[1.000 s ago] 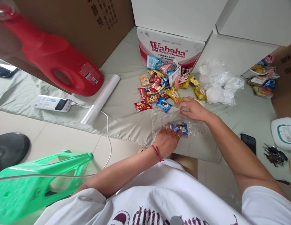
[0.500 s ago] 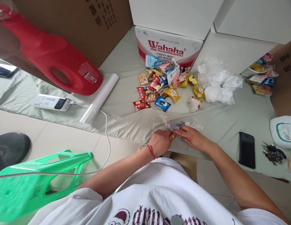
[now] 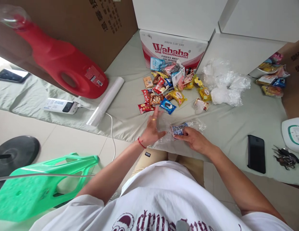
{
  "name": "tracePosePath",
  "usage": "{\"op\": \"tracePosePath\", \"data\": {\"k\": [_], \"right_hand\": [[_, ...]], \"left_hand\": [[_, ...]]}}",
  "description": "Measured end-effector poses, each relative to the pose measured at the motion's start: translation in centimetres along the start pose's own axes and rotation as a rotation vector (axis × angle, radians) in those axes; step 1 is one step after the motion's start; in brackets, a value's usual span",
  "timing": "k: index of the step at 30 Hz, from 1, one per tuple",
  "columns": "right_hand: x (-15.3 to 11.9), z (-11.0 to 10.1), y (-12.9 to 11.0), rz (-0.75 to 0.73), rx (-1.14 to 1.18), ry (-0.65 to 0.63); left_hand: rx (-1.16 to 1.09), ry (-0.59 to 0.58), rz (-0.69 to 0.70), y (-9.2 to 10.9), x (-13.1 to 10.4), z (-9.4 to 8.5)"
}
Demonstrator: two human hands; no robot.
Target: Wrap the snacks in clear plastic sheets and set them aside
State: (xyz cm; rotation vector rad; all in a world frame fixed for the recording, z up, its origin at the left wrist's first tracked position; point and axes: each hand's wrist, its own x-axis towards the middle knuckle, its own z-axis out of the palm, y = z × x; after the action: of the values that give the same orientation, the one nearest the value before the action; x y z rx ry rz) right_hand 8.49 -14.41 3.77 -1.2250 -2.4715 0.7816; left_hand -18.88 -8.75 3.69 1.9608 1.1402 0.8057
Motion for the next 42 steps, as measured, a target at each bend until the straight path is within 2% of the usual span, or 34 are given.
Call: {"op": "tracePosePath", "data": {"k": [2,4,7,9,11,13,15,17,21,23,25,27,28,32,34,36,39,42], "right_hand": [[0.1,-0.1,0.1,0.012,0.027,-0.003],[0.1,-0.2,0.1,0.007,0.039,0.006],[0.2,-0.2,0.2,-0.024,0.037,0.036],[0.1,0.0,0.2,-0.043,0.027,0.058],[0.0,0.2,0.3,-0.06,0.016,0.085],[-0.1,0.4,0.3,-0.079,0.006,0.111],[-0.1,0.5,0.3,-0.098,-0.006,0.128],[-0.1,0.5,0.2,-0.1,-0.014,0.129],[0.0,0.2,0.0,-0.062,0.008,0.103],[0.1,0.1,0.0,-0.041,0.039,0.094],[0.1,0.1,0.1,-0.025,0.074,0.097],[0.2,0.2,0.2,-0.013,0.11,0.105],[0.2,0.3,0.2,-0.008,0.126,0.112],[0.2,0.7,0.4,0.0,0.153,0.131],[0.1,0.9,0.4,-0.002,0.145,0.134],[0.2,1.1,0.4,0.001,0.126,0.136],[0.4,1.4,0.0,0.022,0.08,0.11],[0.4,1.1,-0.6,0.036,0.103,0.1]], "left_hand": [[-0.056,-0.093,0.031,0.0,0.5,-0.4],[-0.061,-0.148,0.134,-0.2,0.0,-1.1],[0.073,-0.262,0.268,-1.0,-2.2,-2.8],[0.162,-0.33,0.267,-1.7,-4.0,-4.0],[0.163,-0.308,0.2,-2.0,-5.4,-4.9],[0.089,-0.148,0.054,-2.0,-5.9,-5.1],[0.023,0.046,-0.109,-1.5,-5.3,-4.5],[0.041,0.11,-0.22,-0.9,-3.9,-3.0],[0.258,-0.082,-0.281,0.5,-1.3,0.1],[0.33,-0.158,-0.268,1.2,-0.8,0.7],[0.333,-0.222,-0.226,1.7,-1.0,0.5],[0.236,-0.243,-0.203,2.3,-1.3,-0.3],[0.167,-0.249,-0.233,2.6,-1.4,-0.7],[-0.265,-0.237,-0.586,4.3,-1.0,-1.5],[-0.538,-0.162,-0.722,5.2,-0.2,-1.0],[-0.752,-0.115,-0.791,6.2,0.8,-0.1],[-0.89,-0.132,-0.769,7.2,1.9,1.9],[-0.686,-0.116,-0.614,7.4,2.0,4.0]]}}
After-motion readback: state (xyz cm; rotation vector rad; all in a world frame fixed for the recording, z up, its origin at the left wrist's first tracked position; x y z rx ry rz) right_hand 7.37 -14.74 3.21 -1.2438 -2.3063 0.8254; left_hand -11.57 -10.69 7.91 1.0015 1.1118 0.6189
